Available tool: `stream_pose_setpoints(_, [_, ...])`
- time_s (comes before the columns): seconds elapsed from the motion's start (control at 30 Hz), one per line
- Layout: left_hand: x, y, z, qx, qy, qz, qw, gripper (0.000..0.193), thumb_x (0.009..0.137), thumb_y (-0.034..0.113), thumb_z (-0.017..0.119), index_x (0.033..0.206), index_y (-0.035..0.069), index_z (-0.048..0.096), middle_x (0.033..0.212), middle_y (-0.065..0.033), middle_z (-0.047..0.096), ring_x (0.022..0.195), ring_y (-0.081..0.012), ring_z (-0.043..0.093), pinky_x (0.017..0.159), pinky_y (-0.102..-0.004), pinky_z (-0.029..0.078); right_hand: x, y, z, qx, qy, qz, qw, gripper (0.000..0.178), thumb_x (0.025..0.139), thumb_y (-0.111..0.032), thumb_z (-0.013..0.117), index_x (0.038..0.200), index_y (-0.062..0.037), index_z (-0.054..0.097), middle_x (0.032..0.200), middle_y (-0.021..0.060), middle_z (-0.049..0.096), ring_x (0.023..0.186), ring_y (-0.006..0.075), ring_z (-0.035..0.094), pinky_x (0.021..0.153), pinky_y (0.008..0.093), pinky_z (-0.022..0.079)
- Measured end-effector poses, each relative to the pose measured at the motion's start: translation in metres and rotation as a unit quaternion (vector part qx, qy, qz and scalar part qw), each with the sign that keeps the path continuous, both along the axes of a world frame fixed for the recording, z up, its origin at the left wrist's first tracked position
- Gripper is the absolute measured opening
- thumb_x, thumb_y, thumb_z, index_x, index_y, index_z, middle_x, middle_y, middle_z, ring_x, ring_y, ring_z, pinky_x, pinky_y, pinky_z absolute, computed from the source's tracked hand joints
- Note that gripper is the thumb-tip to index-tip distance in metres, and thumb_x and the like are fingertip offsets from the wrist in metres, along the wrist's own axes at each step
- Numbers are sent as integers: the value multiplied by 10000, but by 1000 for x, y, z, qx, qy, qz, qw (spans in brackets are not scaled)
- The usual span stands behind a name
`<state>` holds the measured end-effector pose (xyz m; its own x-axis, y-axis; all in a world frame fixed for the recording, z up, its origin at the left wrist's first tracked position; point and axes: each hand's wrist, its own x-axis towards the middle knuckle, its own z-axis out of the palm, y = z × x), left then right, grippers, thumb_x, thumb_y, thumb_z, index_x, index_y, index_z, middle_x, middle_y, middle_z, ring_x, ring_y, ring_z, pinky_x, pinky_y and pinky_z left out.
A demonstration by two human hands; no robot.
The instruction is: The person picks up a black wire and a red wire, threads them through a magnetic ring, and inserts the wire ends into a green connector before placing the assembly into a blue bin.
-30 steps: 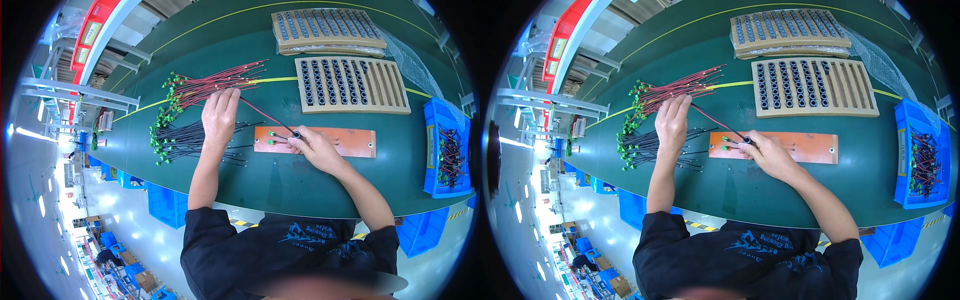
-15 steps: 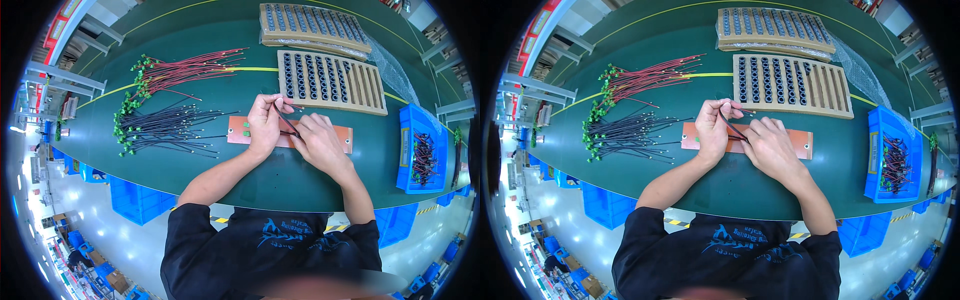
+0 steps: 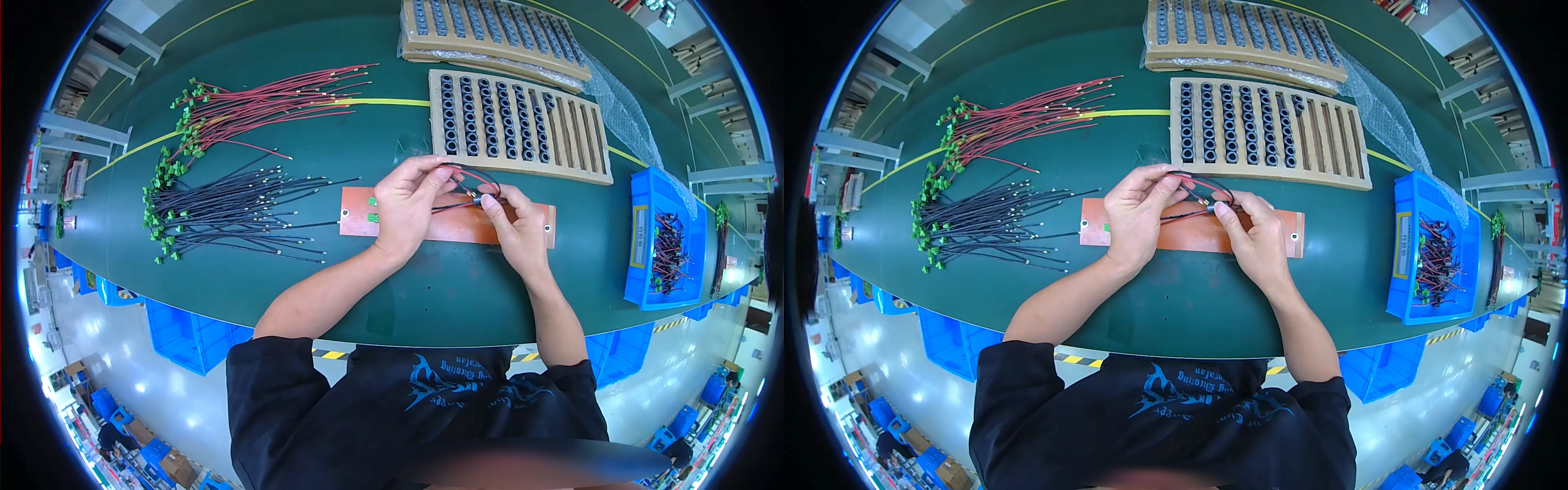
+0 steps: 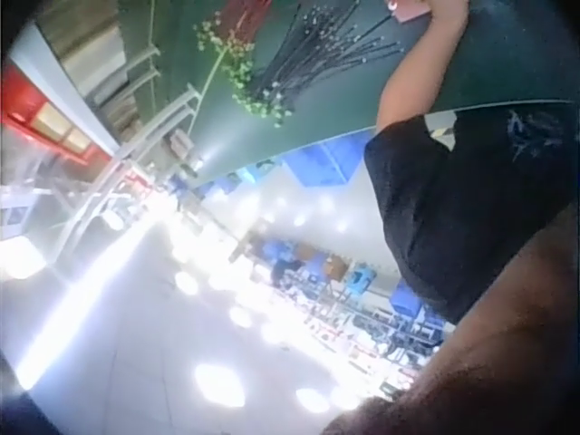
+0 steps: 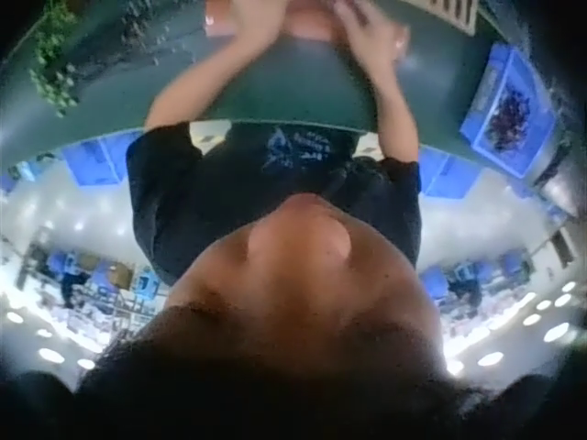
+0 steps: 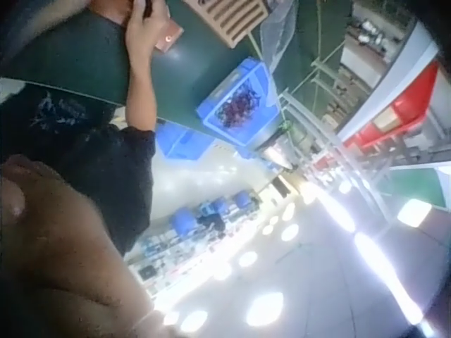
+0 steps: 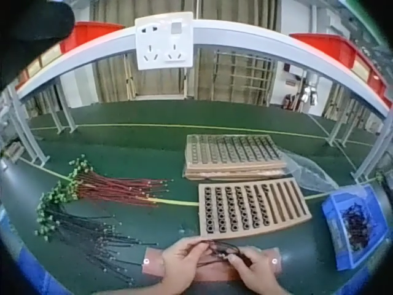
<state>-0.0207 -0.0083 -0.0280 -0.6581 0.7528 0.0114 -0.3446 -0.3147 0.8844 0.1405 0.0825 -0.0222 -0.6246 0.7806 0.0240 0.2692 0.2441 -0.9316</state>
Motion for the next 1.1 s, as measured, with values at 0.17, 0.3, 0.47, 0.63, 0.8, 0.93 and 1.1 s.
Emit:
stream_pose_setpoints(0.17, [6, -5, -2, -27, 37, -7, 999, 141, 981, -30, 614, 1104, -64, 674, 1018, -114, 708, 934, -164, 707, 849, -297, 617, 9, -5, -7, -65, 22, -13, 998, 233, 971, -160, 698, 1123, 16, 714, 993, 87, 703, 876, 133, 647, 814, 279, 523])
stream_pose_setpoints(0.3, [4, -4, -4, -25, 82, 0, 996, 135, 983, -45, 601, 1098, -68, 668, 996, -106, 702, 905, -156, 700, 824, -287, 604, 8, -4, -8, -96, 28, -16, 995, 234, 968, -153, 703, 1128, 17, 718, 1002, 75, 704, 873, 113, 640, 813, 263, 517])
stream_pose_setpoints(0.47, [2, 1, -5, -22, 80, 10, 996, 117, 983, -47, 603, 1082, -69, 661, 991, -113, 706, 892, -155, 700, 824, -287, 599, 8, 2, -4, -95, 22, -13, 995, 234, 969, -153, 702, 1129, 17, 720, 1009, 72, 706, 876, 107, 640, 818, 261, 518])
stream_pose_setpoints(0.63, [4, 3, -6, -30, 82, 6, 996, 101, 981, -47, 609, 1070, -67, 653, 985, -118, 710, 893, -158, 703, 830, -290, 602, 9, 3, -4, -90, 20, -11, 996, 233, 972, -147, 696, 1134, 19, 717, 1014, 74, 706, 885, 108, 646, 826, 262, 520])
stream_pose_setpoints(0.8, [5, 1, -6, -31, 85, 11, 996, 95, 981, -45, 611, 1067, -61, 648, 974, -115, 705, 884, -156, 696, 824, -288, 598, 9, 2, 1, -95, 20, -6, 995, 232, 971, -143, 697, 1135, 21, 716, 1035, 79, 708, 899, 114, 651, 834, 264, 522])
stream_pose_setpoints(0.93, [5, 0, -2, -41, 98, 11, 994, 94, 981, -43, 613, 1067, -60, 648, 978, -117, 706, 878, -153, 695, 825, -287, 596, 11, 1, 2, -94, 21, -6, 995, 232, 971, -140, 697, 1136, 22, 715, 1044, 80, 710, 902, 116, 651, 838, 265, 523])
stream_pose_setpoints(1.1, [4, -1, 3, -29, 70, -12, 997, 102, 983, -41, 605, 1072, -61, 651, 987, -107, 694, 892, -150, 692, 802, -284, 614, 12, 1, 1, -96, 26, -7, 995, 232, 970, -137, 699, 1136, 24, 714, 1054, 83, 713, 916, 117, 653, 848, 267, 526])
